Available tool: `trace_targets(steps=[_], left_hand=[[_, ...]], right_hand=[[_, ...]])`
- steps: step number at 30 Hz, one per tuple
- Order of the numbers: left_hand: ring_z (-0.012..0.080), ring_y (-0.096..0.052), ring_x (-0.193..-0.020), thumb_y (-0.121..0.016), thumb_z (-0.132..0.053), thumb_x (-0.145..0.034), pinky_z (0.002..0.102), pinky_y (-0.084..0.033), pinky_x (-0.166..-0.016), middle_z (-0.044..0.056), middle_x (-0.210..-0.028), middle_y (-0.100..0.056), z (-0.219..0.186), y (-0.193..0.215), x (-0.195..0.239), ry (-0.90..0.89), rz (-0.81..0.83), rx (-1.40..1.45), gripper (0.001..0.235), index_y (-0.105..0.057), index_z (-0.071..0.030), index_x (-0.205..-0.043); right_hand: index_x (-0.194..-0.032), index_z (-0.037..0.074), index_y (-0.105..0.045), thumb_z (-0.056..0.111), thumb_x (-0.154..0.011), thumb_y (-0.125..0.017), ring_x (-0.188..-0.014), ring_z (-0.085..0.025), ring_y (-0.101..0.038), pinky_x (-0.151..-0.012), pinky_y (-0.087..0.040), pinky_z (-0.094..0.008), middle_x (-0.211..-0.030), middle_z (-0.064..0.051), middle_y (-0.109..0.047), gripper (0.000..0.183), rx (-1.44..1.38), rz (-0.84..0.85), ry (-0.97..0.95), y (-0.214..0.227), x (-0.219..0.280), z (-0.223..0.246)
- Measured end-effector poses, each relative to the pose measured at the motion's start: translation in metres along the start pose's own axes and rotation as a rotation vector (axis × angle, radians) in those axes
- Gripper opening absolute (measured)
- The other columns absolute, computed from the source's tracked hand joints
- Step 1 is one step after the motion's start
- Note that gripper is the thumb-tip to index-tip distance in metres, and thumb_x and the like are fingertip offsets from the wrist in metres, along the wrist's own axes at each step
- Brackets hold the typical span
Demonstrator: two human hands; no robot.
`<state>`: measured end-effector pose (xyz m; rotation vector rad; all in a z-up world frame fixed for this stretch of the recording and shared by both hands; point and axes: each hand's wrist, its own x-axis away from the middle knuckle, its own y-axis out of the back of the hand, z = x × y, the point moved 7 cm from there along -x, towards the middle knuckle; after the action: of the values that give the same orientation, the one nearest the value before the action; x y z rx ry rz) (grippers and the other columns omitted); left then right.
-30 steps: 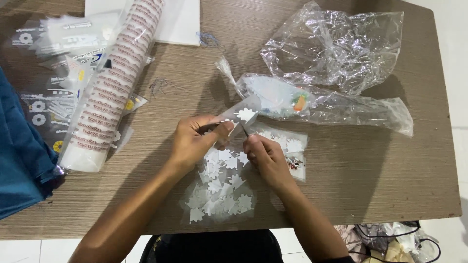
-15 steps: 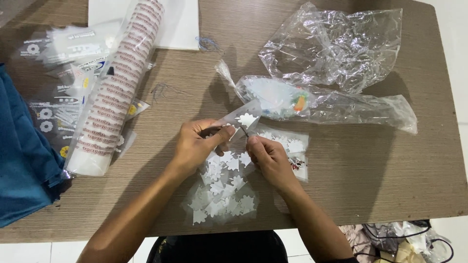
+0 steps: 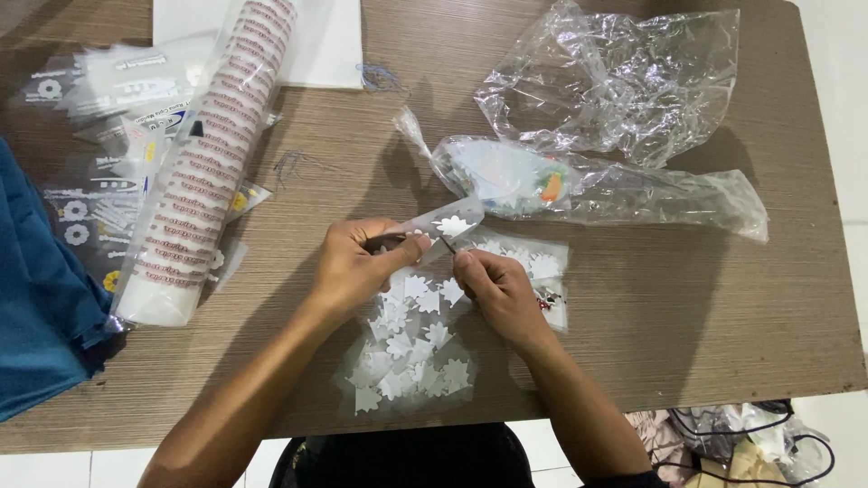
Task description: Using thread snips to precisely cut and separate small white labels from a plastic backing sheet on a work table.
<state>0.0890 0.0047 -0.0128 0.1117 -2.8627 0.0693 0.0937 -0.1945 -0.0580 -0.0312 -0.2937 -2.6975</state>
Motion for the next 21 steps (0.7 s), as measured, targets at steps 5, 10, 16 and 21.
trace_targets(steps=[5, 10, 16, 21], left_hand=[[0.0108, -0.053, -0.037, -0.082, -0.013, -0.081, 0.022, -0.043, -0.038, 0.01, -0.052, -0.065, -0.002, -0.003, -0.002, -0.004, 0.041, -0.047, 0.01, -0.079, -0.003, -0.08], [0.0108, -0.052, -0.037, -0.082, -0.009, -0.079, 0.022, -0.042, -0.038, 0.011, -0.053, -0.064, 0.003, -0.004, -0.004, -0.018, 0.074, -0.062, 0.01, -0.079, 0.0, -0.083], [0.0066, -0.05, -0.041, -0.082, -0.013, -0.083, 0.018, -0.037, -0.037, 0.009, -0.056, -0.067, 0.004, -0.009, -0.005, -0.044, 0.11, 0.032, 0.008, -0.08, -0.005, -0.084], [0.006, -0.049, -0.051, -0.085, -0.014, -0.081, 0.019, -0.033, -0.042, 0.008, -0.058, -0.07, -0.009, -0.01, 0.0, -0.051, 0.088, -0.011, 0.008, -0.084, -0.007, -0.086]], right_hand=[[-0.072, 0.011, -0.066, 0.03, -0.11, -0.045, -0.051, -0.017, -0.048, -0.054, -0.047, -0.033, -0.051, -0.007, -0.051, 0.047, -0.002, 0.009, -0.033, -0.002, 0.001, 0.004], [-0.071, 0.01, -0.067, 0.029, -0.11, -0.046, -0.05, -0.018, -0.049, -0.054, -0.047, -0.033, -0.051, -0.008, -0.052, 0.047, -0.006, 0.006, -0.043, -0.002, 0.0, 0.002], [-0.069, 0.011, -0.061, 0.029, -0.11, -0.047, -0.053, -0.015, -0.044, -0.055, -0.044, -0.031, -0.05, -0.005, -0.048, 0.047, -0.008, 0.032, -0.052, -0.001, 0.002, 0.013], [-0.069, 0.011, -0.061, 0.029, -0.109, -0.051, -0.053, -0.015, -0.043, -0.054, -0.043, -0.031, -0.051, -0.005, -0.047, 0.045, -0.003, 0.032, -0.053, 0.004, 0.003, 0.014]])
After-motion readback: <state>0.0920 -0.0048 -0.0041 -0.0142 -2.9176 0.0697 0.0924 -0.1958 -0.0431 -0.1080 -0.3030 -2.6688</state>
